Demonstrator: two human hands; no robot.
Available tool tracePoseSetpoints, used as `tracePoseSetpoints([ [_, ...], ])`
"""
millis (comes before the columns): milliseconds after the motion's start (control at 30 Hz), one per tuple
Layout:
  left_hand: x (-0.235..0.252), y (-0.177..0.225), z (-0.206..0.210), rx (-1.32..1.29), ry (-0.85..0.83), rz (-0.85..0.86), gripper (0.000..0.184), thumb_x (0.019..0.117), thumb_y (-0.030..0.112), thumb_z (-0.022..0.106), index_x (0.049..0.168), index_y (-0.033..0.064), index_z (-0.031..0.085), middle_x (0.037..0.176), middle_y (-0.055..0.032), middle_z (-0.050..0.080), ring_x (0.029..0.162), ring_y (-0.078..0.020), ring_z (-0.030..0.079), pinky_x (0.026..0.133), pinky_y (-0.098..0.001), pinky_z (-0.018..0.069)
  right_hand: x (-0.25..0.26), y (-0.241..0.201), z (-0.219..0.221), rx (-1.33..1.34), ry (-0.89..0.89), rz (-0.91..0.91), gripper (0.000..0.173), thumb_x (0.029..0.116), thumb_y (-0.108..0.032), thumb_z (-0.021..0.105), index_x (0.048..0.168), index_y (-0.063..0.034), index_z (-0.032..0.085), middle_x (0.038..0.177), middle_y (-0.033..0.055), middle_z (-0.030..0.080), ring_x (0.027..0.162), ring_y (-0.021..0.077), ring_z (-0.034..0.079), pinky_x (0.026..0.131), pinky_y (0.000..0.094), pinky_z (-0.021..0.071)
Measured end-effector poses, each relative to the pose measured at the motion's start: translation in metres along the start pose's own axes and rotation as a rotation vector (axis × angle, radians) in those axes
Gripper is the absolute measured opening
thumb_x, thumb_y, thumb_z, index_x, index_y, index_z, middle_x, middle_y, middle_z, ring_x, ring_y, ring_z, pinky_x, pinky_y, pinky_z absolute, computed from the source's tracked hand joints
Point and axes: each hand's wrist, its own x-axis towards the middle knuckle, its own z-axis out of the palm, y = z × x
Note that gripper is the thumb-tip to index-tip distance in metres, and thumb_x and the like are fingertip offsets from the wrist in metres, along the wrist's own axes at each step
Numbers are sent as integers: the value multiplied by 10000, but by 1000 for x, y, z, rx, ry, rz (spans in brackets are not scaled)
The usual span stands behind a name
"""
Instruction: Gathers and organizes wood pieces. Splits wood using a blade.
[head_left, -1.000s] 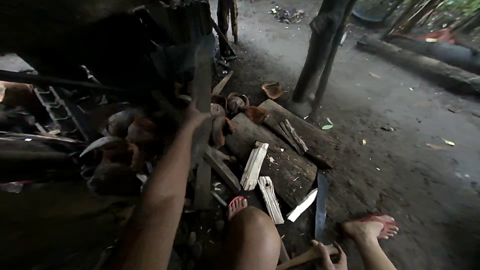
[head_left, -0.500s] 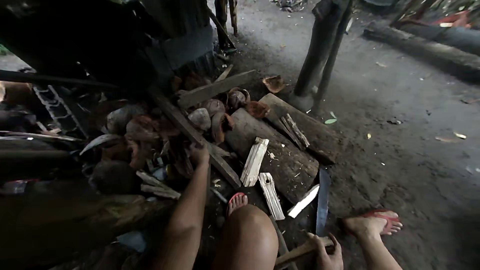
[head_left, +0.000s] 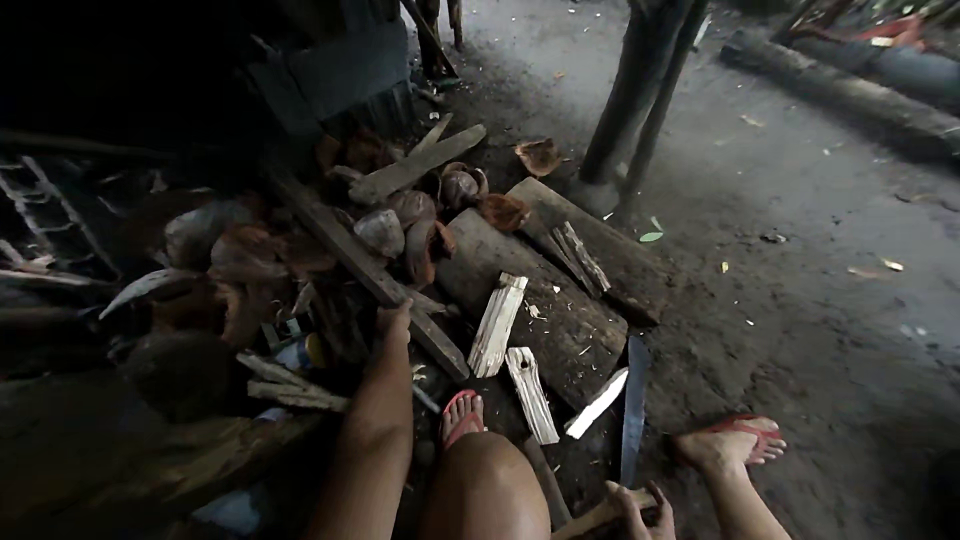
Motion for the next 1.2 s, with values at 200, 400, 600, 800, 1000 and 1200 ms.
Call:
tracePoseSetpoints([
  [200, -13, 24, 11, 60, 96, 14, 697, 917, 295, 774, 1435, -63, 478, 1395, -289, 556, 1296, -399, 556, 1052, -557, 485, 4, -4, 2, -16, 6, -32, 798, 874, -363, 783, 1511, -23, 443, 1319, 255, 618, 1140, 309, 647, 962, 500, 537],
  [400, -7, 13, 20, 76, 134, 101, 879, 849, 270, 848, 1525, 32, 339, 1371, -275, 577, 1259, -389, 595, 1022, -539, 520, 10, 17, 5, -7, 23, -33, 765, 870, -412, 791, 1481, -64, 490, 1302, 152, 665, 1133, 229, 679, 958, 426, 577],
  [600, -22, -7, 23, 216, 144, 81, 1021, 817, 335, 881, 1556, -28, 277, 1463, -281, 513, 1353, -375, 537, 1104, -498, 471, -5, 6, -1, -6, 7, -17, 787, 877, -381, 773, 1518, -62, 447, 1297, 247, 631, 1106, 316, 660, 928, 519, 552],
  [800, -25, -26, 12, -66, 156, 138, 689, 923, 314, 761, 1453, -13, 469, 1371, -258, 580, 1275, -366, 577, 1049, -539, 496, -7, 6, -2, 75, 41, -38, 772, 884, -310, 776, 1515, -31, 430, 1325, 245, 612, 1136, 293, 647, 946, 489, 553],
  [1000, -71, -63, -37, -152, 217, 378, 665, 902, 208, 790, 1462, 10, 492, 1352, -207, 612, 1225, -267, 622, 1049, -445, 522, -8, 1, 14, -17, -11, -97, 762, 883, -319, 761, 1507, -13, 449, 1346, 267, 605, 1194, 337, 629, 1009, 526, 518],
  [1200, -111, 9, -62, 61, 144, 574, 747, 888, 176, 800, 1502, -39, 433, 1395, -265, 581, 1274, -322, 601, 1084, -464, 493, -10, 9, 21, -10, -27, -130, 771, 884, -337, 775, 1513, -35, 448, 1352, 241, 613, 1187, 319, 638, 999, 521, 529],
])
